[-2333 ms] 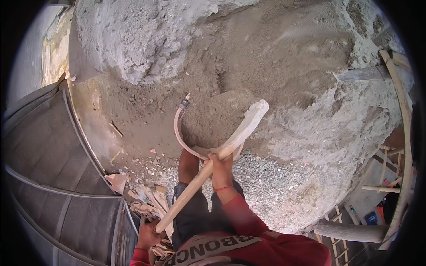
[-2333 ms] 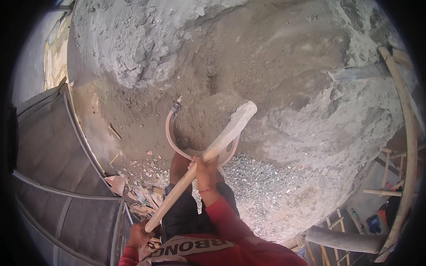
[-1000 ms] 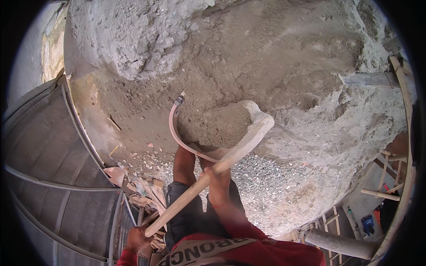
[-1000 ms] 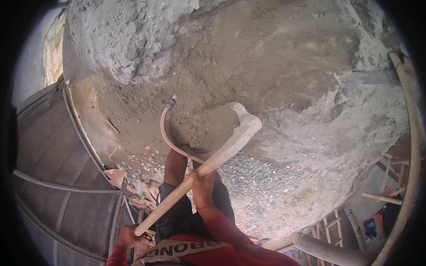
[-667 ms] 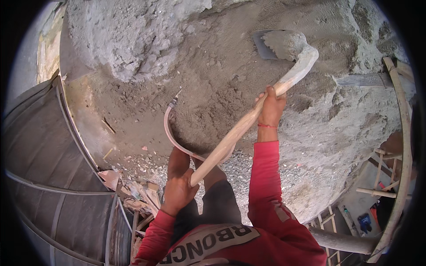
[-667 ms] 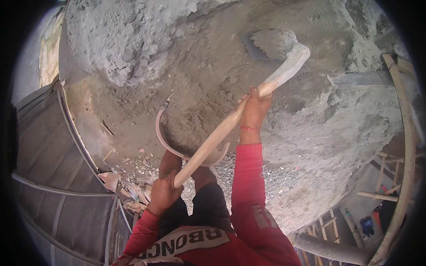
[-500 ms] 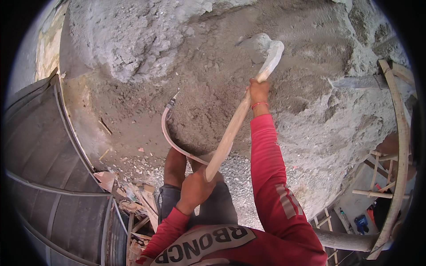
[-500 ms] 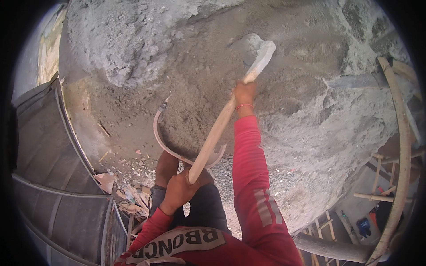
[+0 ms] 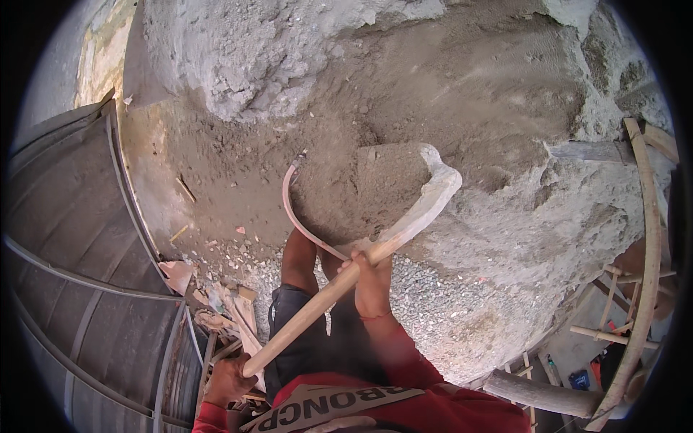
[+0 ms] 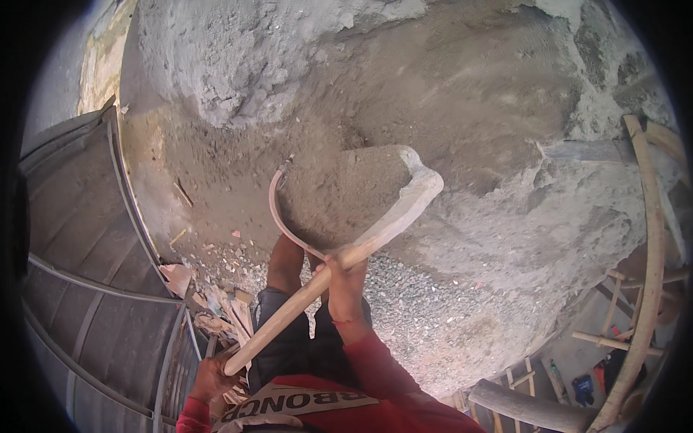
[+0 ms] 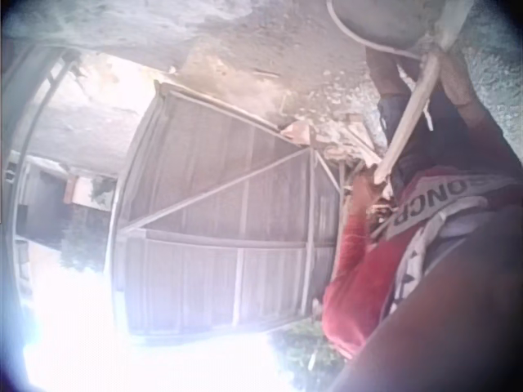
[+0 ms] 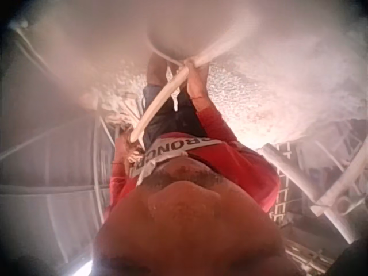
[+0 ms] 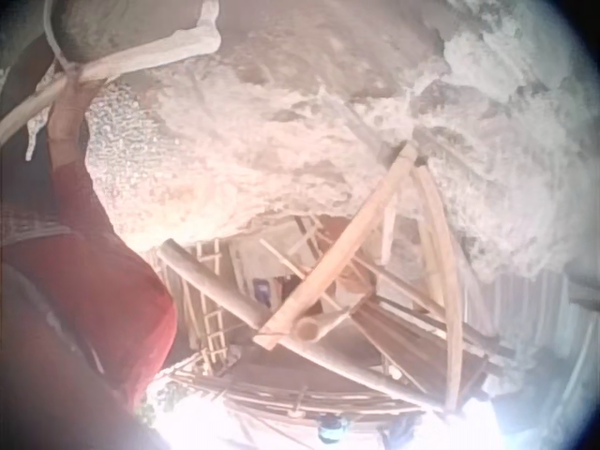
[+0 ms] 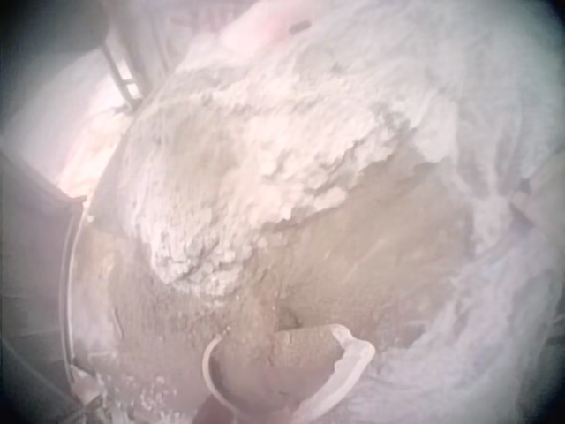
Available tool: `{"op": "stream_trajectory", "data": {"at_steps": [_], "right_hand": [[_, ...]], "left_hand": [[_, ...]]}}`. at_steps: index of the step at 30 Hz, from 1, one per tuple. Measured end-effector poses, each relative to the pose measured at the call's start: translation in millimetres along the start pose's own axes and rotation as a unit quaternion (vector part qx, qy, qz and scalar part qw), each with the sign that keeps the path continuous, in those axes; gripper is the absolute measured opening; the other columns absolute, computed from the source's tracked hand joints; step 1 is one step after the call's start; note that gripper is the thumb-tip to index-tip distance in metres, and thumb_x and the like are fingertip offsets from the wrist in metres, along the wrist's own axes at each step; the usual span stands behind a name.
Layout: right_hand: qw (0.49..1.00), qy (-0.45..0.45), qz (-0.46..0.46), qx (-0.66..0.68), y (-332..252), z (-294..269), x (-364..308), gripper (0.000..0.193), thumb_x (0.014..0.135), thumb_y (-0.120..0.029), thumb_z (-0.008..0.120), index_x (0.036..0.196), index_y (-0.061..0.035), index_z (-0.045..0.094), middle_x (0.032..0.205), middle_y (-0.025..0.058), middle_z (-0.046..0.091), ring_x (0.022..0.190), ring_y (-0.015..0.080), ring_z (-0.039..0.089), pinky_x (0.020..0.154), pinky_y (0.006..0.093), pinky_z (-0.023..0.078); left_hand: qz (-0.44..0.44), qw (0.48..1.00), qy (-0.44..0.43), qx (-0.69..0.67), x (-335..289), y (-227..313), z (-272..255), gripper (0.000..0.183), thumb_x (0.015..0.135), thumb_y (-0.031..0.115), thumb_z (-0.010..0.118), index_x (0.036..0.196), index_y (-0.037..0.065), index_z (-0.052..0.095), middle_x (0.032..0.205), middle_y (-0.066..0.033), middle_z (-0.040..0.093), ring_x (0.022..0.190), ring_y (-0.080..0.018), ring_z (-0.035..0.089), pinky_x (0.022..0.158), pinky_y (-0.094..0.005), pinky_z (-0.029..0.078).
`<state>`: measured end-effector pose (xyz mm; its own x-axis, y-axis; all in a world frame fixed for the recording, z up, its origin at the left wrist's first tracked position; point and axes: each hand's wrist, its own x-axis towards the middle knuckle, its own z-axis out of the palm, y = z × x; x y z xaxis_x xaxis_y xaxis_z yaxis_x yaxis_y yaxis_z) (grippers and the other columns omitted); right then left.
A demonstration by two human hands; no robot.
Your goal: The person scoops concrete from a pile into a pink basin using a shovel, then carries the basin to a wooden formwork and pours the concrete inside. The person repeats this process multiple times.
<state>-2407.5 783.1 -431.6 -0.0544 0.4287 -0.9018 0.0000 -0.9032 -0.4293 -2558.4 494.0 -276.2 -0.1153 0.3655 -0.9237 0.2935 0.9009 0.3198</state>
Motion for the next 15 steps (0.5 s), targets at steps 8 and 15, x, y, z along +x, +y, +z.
{"op": "stream_trajectory", "data": {"at_steps": [8,15], "right_hand": [[1.0,-0.021,0.006,0.022,16.1,-7.8,-30.1,0.032,0.089,0.002,0.059,0.115,0.0011,0.041,0.091,0.0105,0.057,0.075,0.0201,0.064,0.068,0.0356,0.057],[0.976,0.072,-0.203,-0.039,-86.9,-12.4,120.2,0.025,0.091,-0.004,0.059,0.11,0.0017,0.045,0.084,0.0103,0.055,0.062,0.0167,0.058,0.051,0.0317,0.052]], "left_hand": [[-0.057,0.996,0.042,0.056,-28.4,-23.4,7.0,0.022,0.067,0.02,0.076,0.084,0.01,0.065,0.07,-0.0134,0.066,0.068,-0.0351,0.067,0.061,-0.0433,0.053],[0.068,0.996,0.058,0.003,113.3,93.5,26.3,0.025,0.073,0.019,0.071,0.094,0.006,0.064,0.075,-0.0202,0.067,0.073,-0.0408,0.067,0.066,-0.0498,0.053]]}}
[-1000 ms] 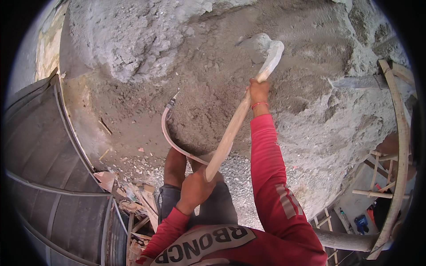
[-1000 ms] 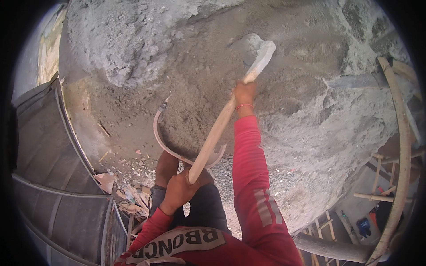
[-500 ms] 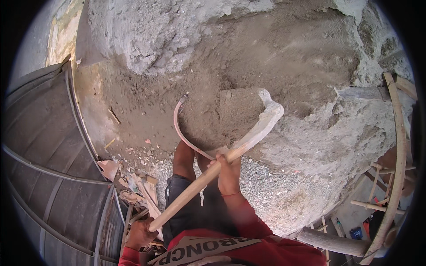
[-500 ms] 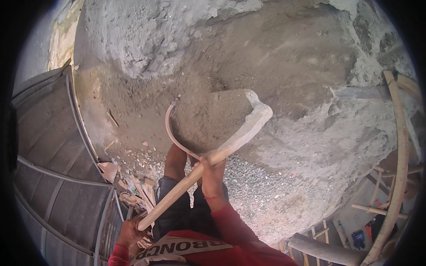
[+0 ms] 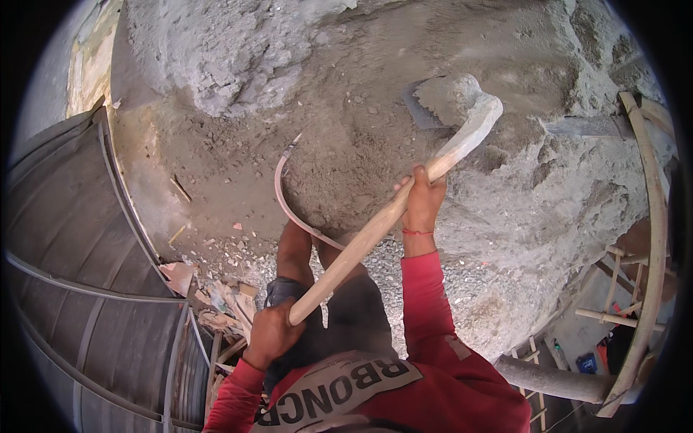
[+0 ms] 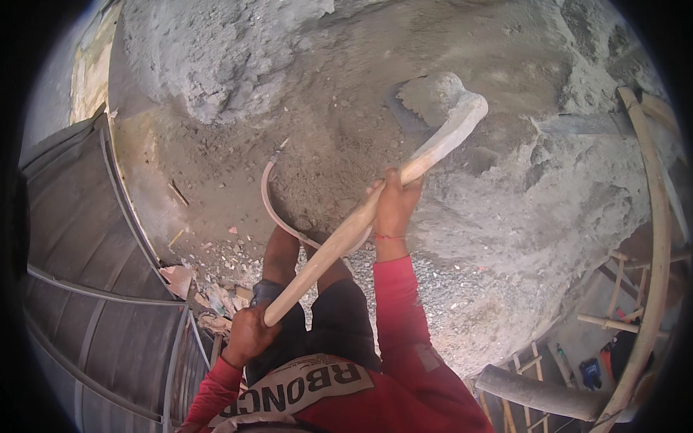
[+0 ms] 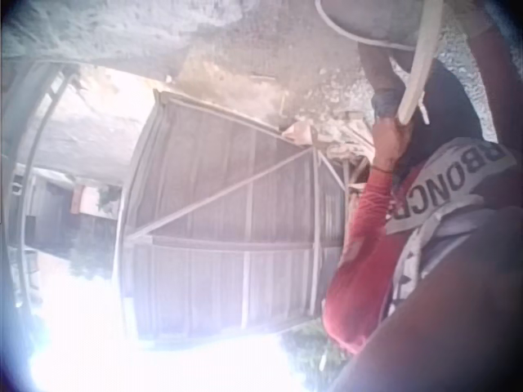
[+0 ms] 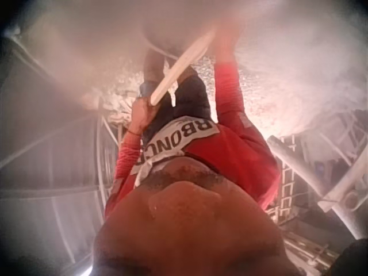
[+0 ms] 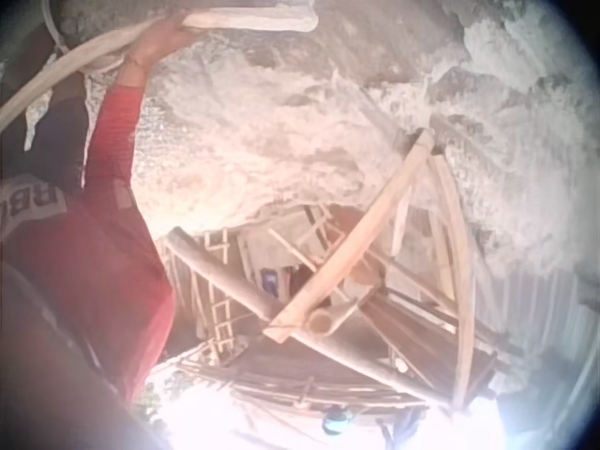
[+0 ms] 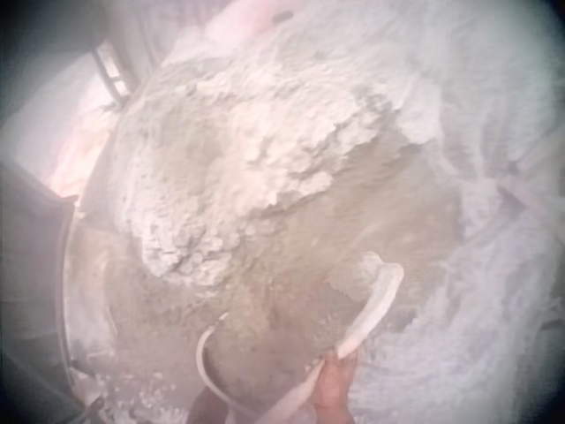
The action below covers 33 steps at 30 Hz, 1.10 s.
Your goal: The person scoops concrete from a pile into a pink basin using a shovel, then carries the basin to a wooden formwork and pours the concrete inside. The person repeats this process multiple times.
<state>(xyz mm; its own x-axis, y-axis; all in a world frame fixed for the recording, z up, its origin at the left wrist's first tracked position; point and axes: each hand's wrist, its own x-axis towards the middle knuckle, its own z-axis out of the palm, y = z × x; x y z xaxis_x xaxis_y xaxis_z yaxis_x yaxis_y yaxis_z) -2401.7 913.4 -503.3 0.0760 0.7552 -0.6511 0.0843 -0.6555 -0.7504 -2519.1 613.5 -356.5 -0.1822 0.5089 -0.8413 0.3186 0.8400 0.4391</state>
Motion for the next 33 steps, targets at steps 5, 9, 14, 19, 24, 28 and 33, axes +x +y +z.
{"op": "stream_trajectory", "data": {"at_steps": [5,9,14,19,24,28,33], "right_hand": [[0.973,0.026,-0.01,-0.23,22.4,-12.4,133.1,0.032,0.089,-0.007,0.063,0.11,0.0109,0.047,0.079,0.0136,0.06,0.056,0.0201,0.061,0.05,0.0332,0.052],[0.94,-0.021,0.106,-0.323,81.5,-44.0,147.9,0.033,0.088,-0.007,0.064,0.109,0.0124,0.046,0.077,0.0138,0.06,0.055,0.0223,0.062,0.049,0.0346,0.052],[0.985,0.0,0.149,-0.082,59.6,-38.5,-1.6,0.035,0.093,-0.005,0.057,0.12,0.0,0.037,0.086,0.0111,0.053,0.057,0.0207,0.057,0.047,0.0359,0.05],[0.973,-0.05,0.218,0.05,29.2,-38.5,-159.6,0.03,0.093,-0.002,0.058,0.118,-0.0021,0.04,0.092,0.0098,0.056,0.078,0.0212,0.064,0.069,0.0386,0.057],[0.956,-0.112,0.264,0.066,31.7,-27.9,-194.2,0.038,0.089,0.003,0.061,0.12,-0.0003,0.04,0.093,0.012,0.058,0.08,0.0212,0.065,0.074,0.0355,0.056],[0.978,-0.138,0.149,0.035,-14.4,-6.7,-145.1,0.023,0.093,-0.007,0.063,0.108,-0.0003,0.047,0.092,0.0105,0.059,0.076,0.0201,0.066,0.069,0.0338,0.056],[0.989,-0.102,0.078,0.075,-29.6,29.7,-15.5,0.026,0.097,-0.019,0.062,0.108,0.0008,0.049,0.094,0.0107,0.057,0.071,0.0205,0.065,0.063,0.0334,0.057]], "left_hand": [[0.024,0.993,-0.042,-0.111,81.9,41.3,57.4,0.029,0.078,0.019,0.068,0.098,-0.001,0.064,0.079,-0.0281,0.066,0.08,-0.0444,0.066,0.073,-0.048,0.054],[-0.03,0.992,-0.083,-0.091,41.9,85.9,30.7,0.034,0.079,0.022,0.069,0.099,-0.005,0.06,0.08,-0.0304,0.065,0.081,-0.0454,0.066,0.074,-0.0513,0.053],[-0.021,0.992,-0.122,-0.015,-23.7,4.5,-17.5,0.031,0.075,0.021,0.071,0.1,0.005,0.06,0.076,-0.022,0.066,0.076,-0.0428,0.066,0.067,-0.0521,0.053],[-0.082,0.99,-0.113,-0.028,-117.9,-80.4,-44.2,0.021,0.069,0.019,0.075,0.088,0.015,0.068,0.075,-0.0125,0.067,0.071,-0.0363,0.067,0.061,-0.0458,0.053],[-0.133,0.987,-0.071,0.059,-160.0,-96.6,-58.3,0.025,0.069,0.018,0.077,0.09,0.007,0.071,0.073,-0.0164,0.068,0.069,-0.0365,0.068,0.062,-0.0392,0.053],[-0.092,0.995,-0.035,0.013,-121.2,-53.3,-65.2,0.019,0.071,0.016,0.075,0.086,0.008,0.068,0.072,-0.0168,0.067,0.069,-0.0375,0.067,0.06,-0.0436,0.052],[-0.013,0.99,-0.014,0.139,-45.9,78.5,-141.7,0.032,0.073,0.017,0.076,0.099,0.004,0.061,0.074,-0.0172,0.065,0.07,-0.0394,0.066,0.06,-0.0449,0.05]]}}
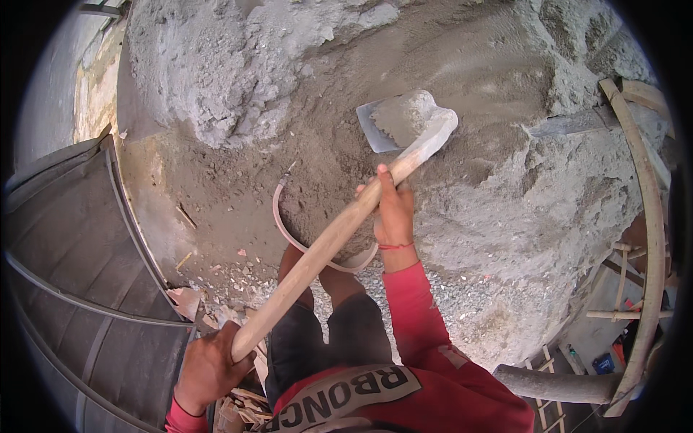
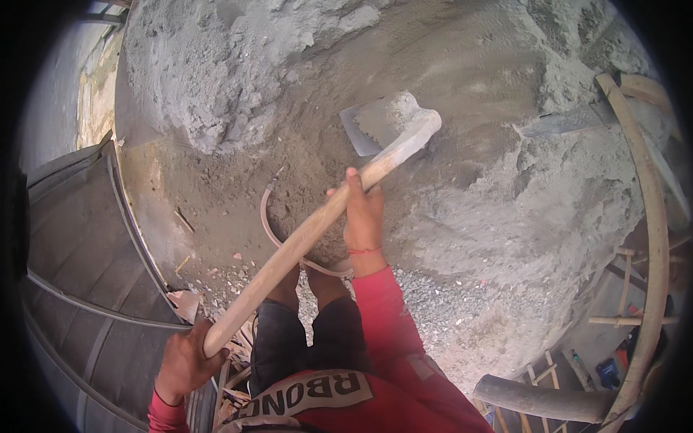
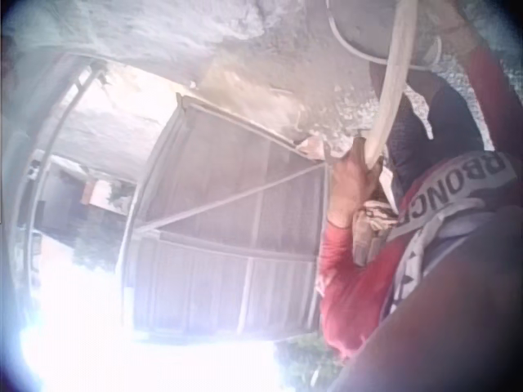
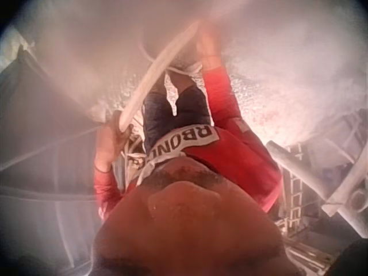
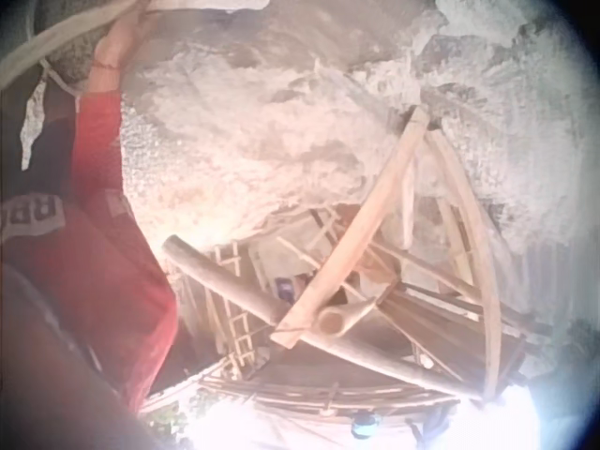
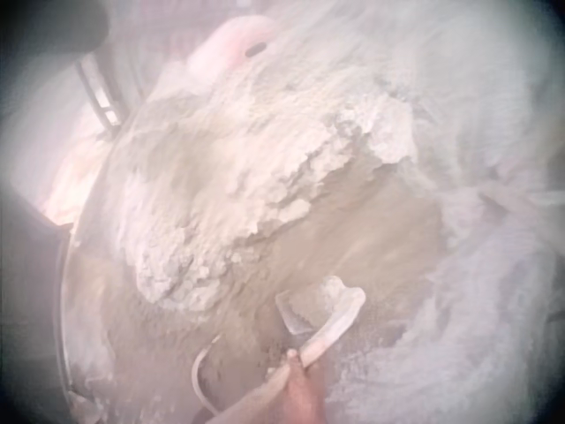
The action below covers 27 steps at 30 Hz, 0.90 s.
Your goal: The person scoops concrete from a pile into a pink basin using a shovel, then carries the basin to a wooden formwork and pours the concrete inside. The person repeats this process multiple times.
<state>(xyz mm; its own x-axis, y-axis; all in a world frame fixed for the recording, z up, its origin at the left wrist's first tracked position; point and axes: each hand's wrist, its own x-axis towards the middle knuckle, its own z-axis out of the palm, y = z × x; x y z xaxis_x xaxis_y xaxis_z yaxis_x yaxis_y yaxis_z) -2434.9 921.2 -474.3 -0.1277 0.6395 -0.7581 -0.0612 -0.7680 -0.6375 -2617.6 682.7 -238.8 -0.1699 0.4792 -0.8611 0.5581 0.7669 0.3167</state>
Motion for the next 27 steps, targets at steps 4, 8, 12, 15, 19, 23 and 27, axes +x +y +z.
{"op": "stream_trajectory", "data": {"at_steps": [4,8,12,15,19,23,27], "right_hand": [[0.999,-0.04,-0.001,0.02,-3.5,18.3,55.2,0.037,0.099,-0.025,0.058,0.118,0.0034,0.045,0.094,0.0129,0.058,0.078,0.0253,0.069,0.067,0.0357,0.058],[0.994,-0.036,0.026,0.103,-12.6,26.1,54.5,0.031,0.102,-0.026,0.052,0.117,0.0012,0.049,0.102,0.0119,0.058,0.084,0.029,0.069,0.073,0.0419,0.059],[0.994,-0.048,0.069,0.066,2.4,29.5,50.9,0.037,0.103,-0.03,0.05,0.12,0.0023,0.047,0.108,0.015,0.06,0.086,0.0297,0.069,0.073,0.0427,0.06],[0.989,-0.095,0.105,0.039,11.2,33.5,30.9,0.044,0.103,-0.034,0.051,0.125,0.0026,0.045,0.114,0.0173,0.061,0.085,0.0282,0.069,0.074,0.0404,0.059],[0.992,-0.104,0.06,0.044,31.3,11.0,9.5,0.048,0.102,-0.036,0.053,0.131,0.0014,0.044,0.115,0.0172,0.062,0.084,0.0253,0.069,0.07,0.0361,0.059],[0.996,0.078,0.036,-0.036,117.5,-90.4,-1.5,0.034,0.101,-0.025,0.053,0.127,-0.0029,0.05,0.103,0.0143,0.064,0.079,0.0203,0.068,0.066,0.0304,0.056],[0.889,0.296,0.01,-0.349,241.9,-227.9,2.0,0.026,0.093,-0.024,0.057,0.106,-0.0029,0.065,0.095,0.025,0.068,0.087,0.0406,0.067,0.078,0.0468,0.053]], "left_hand": [[0.1,0.933,0.295,0.179,70.1,53.2,-56.7,0.057,0.074,0.023,0.082,0.122,0.003,0.058,0.089,-0.0136,0.062,0.075,-0.0345,0.064,0.066,-0.0425,0.05],[0.231,0.94,0.252,-0.008,89.5,86.1,-48.1,0.074,0.074,0.026,0.084,0.136,0.002,0.051,0.089,-0.0129,0.062,0.076,-0.028,0.065,0.071,-0.0398,0.052],[0.217,0.873,0.333,-0.282,105.6,70.0,12.0,0.079,0.082,0.038,0.08,0.142,-0.001,0.045,0.103,-0.0116,0.064,0.086,-0.0185,0.065,0.077,-0.0334,0.053],[0.167,0.776,0.382,-0.472,122.3,53.7,20.2,0.084,0.084,0.045,0.077,0.142,-0.003,0.042,0.109,-0.0125,0.063,0.088,-0.0182,0.064,0.078,-0.0301,0.052],[0.237,0.703,0.444,-0.503,154.0,60.6,-4.8,0.085,0.085,0.047,0.076,0.141,-0.006,0.041,0.113,-0.0142,0.061,0.093,-0.0192,0.063,0.079,-0.0288,0.052],[0.258,0.772,0.454,-0.363,146.1,73.3,30.2,0.08,0.087,0.047,0.073,0.137,-0.007,0.045,0.114,-0.0156,0.061,0.1,-0.0215,0.062,0.085,-0.0319,0.051],[0.247,0.798,0.45,-0.316,148.8,76.6,49.0,0.06,0.094,0.04,0.066,0.128,-0.007,0.052,0.112,-0.0159,0.061,0.095,-0.0224,0.063,0.087,-0.0346,0.051]]}}
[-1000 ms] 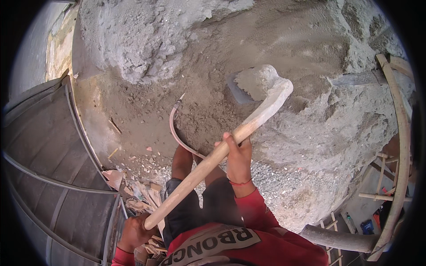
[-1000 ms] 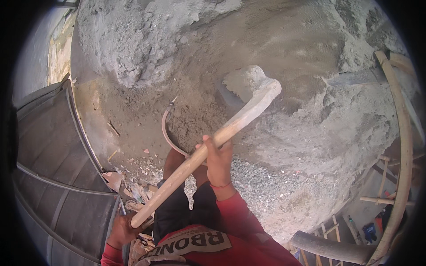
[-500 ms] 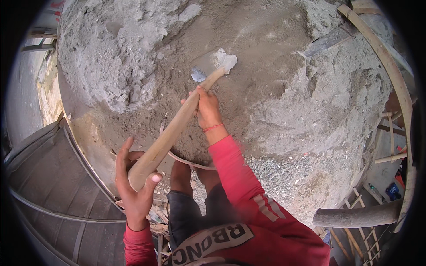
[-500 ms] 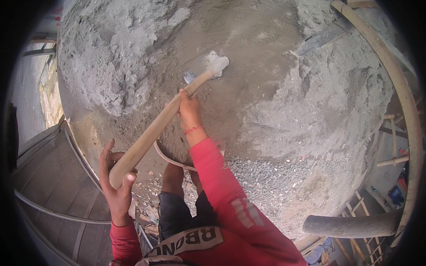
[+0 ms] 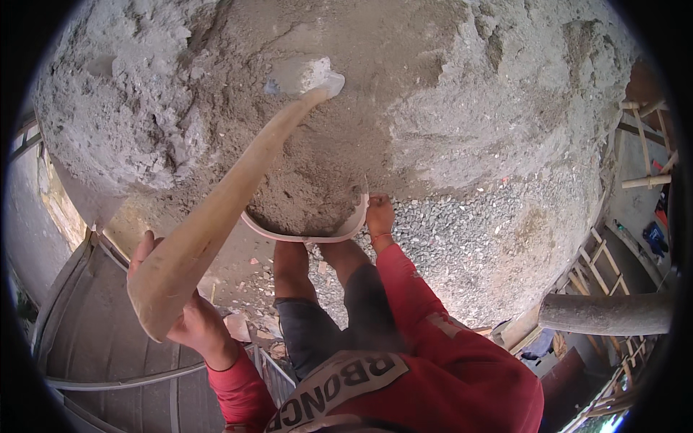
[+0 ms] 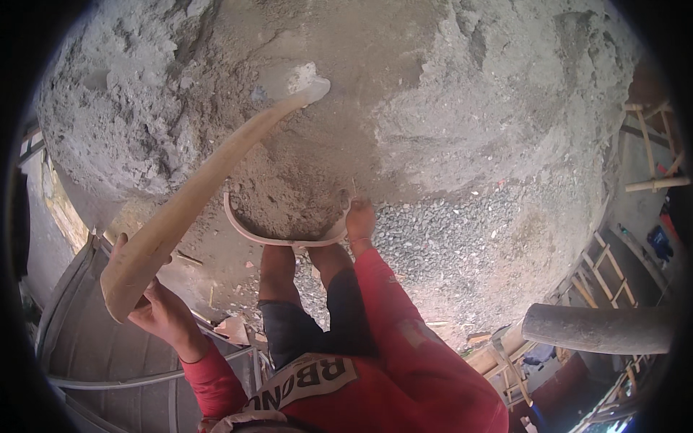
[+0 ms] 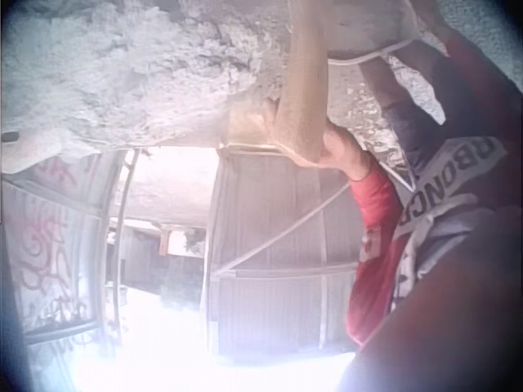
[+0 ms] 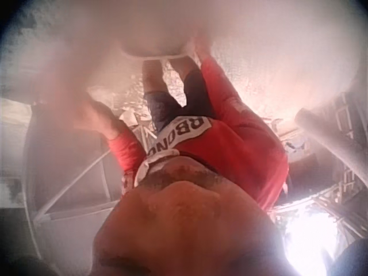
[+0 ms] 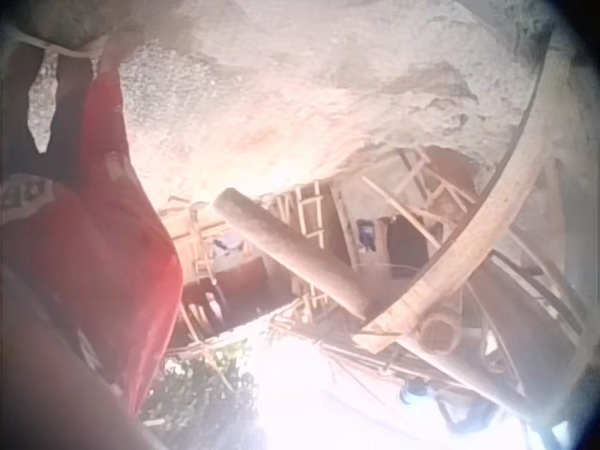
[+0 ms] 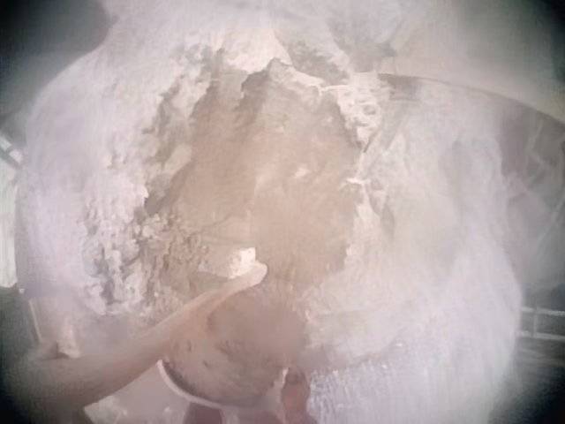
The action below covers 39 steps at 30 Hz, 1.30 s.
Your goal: The person scoops concrete from a pile into a pink basin using a shovel, then carries the basin to a wooden formwork and pours the concrete inside. The person repeats this process multiple times.
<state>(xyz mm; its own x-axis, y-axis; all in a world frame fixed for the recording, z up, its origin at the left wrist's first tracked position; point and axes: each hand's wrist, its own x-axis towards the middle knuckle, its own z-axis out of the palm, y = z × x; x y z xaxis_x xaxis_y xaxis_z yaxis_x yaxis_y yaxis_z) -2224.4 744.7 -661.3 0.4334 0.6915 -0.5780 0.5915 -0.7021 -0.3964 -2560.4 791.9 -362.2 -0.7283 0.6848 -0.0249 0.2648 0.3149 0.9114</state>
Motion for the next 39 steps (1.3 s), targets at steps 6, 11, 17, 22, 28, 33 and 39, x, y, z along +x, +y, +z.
{"op": "stream_trajectory", "data": {"at_steps": [6,11,17,22,28,33,39], "right_hand": [[0.986,-0.079,0.001,-0.144,44.4,-2.9,7.1,0.031,0.093,-0.029,0.05,0.105,-0.0088,0.07,0.104,0.0193,0.07,0.099,0.043,0.065,0.087,0.0505,0.051],[0.988,-0.069,0.08,-0.111,115.1,41.1,57.6,0.037,0.092,-0.033,0.049,0.102,-0.0052,0.071,0.107,0.0244,0.068,0.102,0.0442,0.063,0.089,0.0506,0.05],[0.836,-0.231,0.342,0.36,119.0,72.9,113.6,0.06,0.1,-0.057,0.04,0.098,-0.0024,0.066,0.077,0.0151,0.067,0.062,0.0263,0.063,0.056,0.0393,0.051],[0.817,-0.273,0.359,0.359,91.1,69.1,111.7,0.072,0.095,-0.072,0.037,0.097,-0.0034,0.059,0.071,0.0067,0.059,0.051,0.0172,0.049,0.046,0.0303,0.04],[0.944,-0.112,0.222,0.218,64.7,86.1,52.9,0.084,0.092,-0.077,0.038,0.087,0.0046,0.06,0.069,0.0121,0.058,0.062,0.0227,0.055,0.059,0.0366,0.045],[0.976,-0.088,0.133,0.15,61.7,63.8,37.9,0.083,0.096,-0.07,0.038,0.081,0.0082,0.06,0.066,0.0137,0.055,0.064,0.0246,0.052,0.065,0.0411,0.043],[0.95,-0.021,0.154,0.271,25.9,-25.3,-44.9,0.069,0.099,-0.065,0.041,0.082,0.0011,0.052,0.069,0.004,0.046,0.059,0.0135,0.038,0.053,0.0317,0.035]], "left_hand": [[-0.114,0.989,-0.053,-0.08,-14.9,-46.1,12.9,0.036,0.103,0.024,0.053,0.125,-0.004,0.055,0.105,-0.0128,0.064,0.083,-0.0147,0.061,0.079,-0.0323,0.05],[-0.221,0.942,-0.212,0.139,-16.7,-254.5,22.6,0.042,0.102,0.03,0.053,0.124,-0.004,0.061,0.116,-0.0153,0.066,0.103,-0.0208,0.063,0.094,-0.0331,0.048],[-0.432,0.857,-0.264,0.097,8.2,-443.8,55.8,0.063,0.098,0.056,0.051,0.115,-0.004,0.062,0.09,-0.0122,0.066,0.072,-0.0242,0.065,0.074,-0.0399,0.055],[-0.589,0.763,-0.255,0.072,31.8,-426.2,92.9,0.061,0.093,0.069,0.048,0.103,0.01,0.059,0.07,-0.0015,0.051,0.052,-0.0143,0.046,0.05,-0.0324,0.043],[-0.468,0.851,-0.184,0.151,-35.8,-390.8,100.2,0.065,0.084,0.078,0.053,0.084,0.014,0.045,0.06,0.005,0.034,0.046,-0.0089,0.033,0.042,-0.0265,0.029],[-0.434,0.878,-0.19,0.072,-67.9,-341.0,81.6,0.054,0.098,0.062,0.049,0.068,0.017,0.041,0.053,0.0071,0.034,0.044,-0.0066,0.035,0.042,-0.0244,0.027],[-0.38,0.912,-0.155,0.021,-103.0,-261.0,35.1,0.05,0.102,0.055,0.046,0.072,0.015,0.04,0.06,0.0061,0.036,0.047,-0.0059,0.034,0.043,-0.0248,0.028]]}}
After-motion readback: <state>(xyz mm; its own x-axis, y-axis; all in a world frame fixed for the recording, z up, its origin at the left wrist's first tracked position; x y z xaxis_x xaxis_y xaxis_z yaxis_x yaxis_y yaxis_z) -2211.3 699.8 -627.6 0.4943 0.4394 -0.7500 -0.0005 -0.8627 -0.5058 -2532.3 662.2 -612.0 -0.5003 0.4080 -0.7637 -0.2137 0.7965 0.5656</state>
